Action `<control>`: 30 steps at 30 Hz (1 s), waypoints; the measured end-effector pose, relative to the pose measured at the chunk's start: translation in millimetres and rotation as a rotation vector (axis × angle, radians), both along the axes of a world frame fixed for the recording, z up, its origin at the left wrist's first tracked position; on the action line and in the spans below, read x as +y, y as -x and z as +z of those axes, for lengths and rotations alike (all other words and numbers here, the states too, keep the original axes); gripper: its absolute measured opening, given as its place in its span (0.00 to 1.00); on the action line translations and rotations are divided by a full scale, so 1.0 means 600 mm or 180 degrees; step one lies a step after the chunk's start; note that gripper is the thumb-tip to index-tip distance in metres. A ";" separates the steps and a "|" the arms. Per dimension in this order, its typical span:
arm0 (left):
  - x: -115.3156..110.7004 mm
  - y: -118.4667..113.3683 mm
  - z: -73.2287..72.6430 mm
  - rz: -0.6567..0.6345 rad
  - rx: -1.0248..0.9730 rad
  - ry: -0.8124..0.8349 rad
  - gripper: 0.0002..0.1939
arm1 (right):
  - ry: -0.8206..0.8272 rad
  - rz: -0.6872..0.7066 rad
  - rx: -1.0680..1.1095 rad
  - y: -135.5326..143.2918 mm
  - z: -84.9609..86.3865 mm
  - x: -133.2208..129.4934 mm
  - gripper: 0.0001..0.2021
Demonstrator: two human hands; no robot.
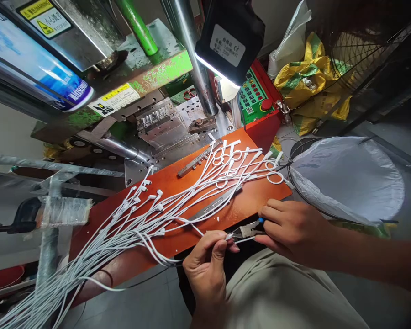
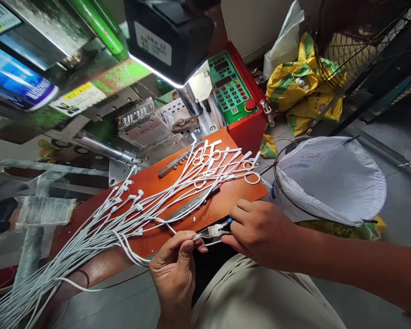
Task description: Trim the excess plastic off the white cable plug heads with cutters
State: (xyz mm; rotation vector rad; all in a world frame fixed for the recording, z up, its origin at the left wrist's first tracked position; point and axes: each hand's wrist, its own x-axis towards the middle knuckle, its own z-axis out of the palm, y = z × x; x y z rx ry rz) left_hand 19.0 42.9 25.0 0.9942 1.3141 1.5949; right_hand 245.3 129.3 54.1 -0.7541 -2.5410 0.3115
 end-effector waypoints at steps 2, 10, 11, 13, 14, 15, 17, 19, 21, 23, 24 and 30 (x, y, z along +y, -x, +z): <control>0.002 0.002 -0.001 -0.0022 0.0088 -0.0128 0.03 | -0.0053 -0.0018 -0.0006 0.000 0.005 -0.001 0.21; 0.000 0.001 -0.005 0.0016 0.0068 -0.0221 0.04 | -0.0359 0.0035 -0.0151 0.008 0.011 -0.005 0.20; 0.000 0.001 -0.005 -0.0001 0.0061 -0.0226 0.04 | -0.0390 0.0036 -0.0162 0.008 0.012 -0.005 0.20; -0.001 0.000 -0.005 0.0003 0.0015 -0.0181 0.04 | -0.0429 0.0038 -0.0186 0.009 0.014 -0.005 0.20; -0.002 -0.001 -0.005 0.0028 -0.0026 -0.0130 0.03 | -0.0439 0.0034 -0.0195 0.010 0.015 -0.005 0.19; -0.002 -0.002 -0.006 0.0057 -0.0079 -0.0078 0.03 | -0.0436 0.0034 -0.0205 0.010 0.016 -0.005 0.19; -0.002 -0.004 -0.006 0.0091 -0.0206 0.0010 0.03 | -0.0421 0.0033 -0.0225 0.011 0.017 -0.007 0.19; -0.001 -0.006 -0.005 0.0111 -0.0385 0.0072 0.03 | -0.0425 0.0010 -0.0236 0.012 0.016 -0.009 0.19; 0.002 -0.010 -0.004 0.0126 -0.0581 0.0146 0.04 | -0.0446 -0.0015 -0.0229 0.013 0.012 -0.011 0.19; 0.005 -0.014 -0.001 0.0153 -0.0732 0.0224 0.06 | -0.0447 -0.0021 -0.0223 0.013 0.007 -0.012 0.19; 0.007 -0.015 0.000 0.0155 -0.0782 0.0260 0.06 | -0.0434 -0.0010 -0.0222 0.013 0.004 -0.013 0.19; 0.008 -0.015 0.001 0.0066 -0.0851 0.0334 0.08 | -0.0221 0.0054 -0.0148 0.010 -0.002 -0.014 0.20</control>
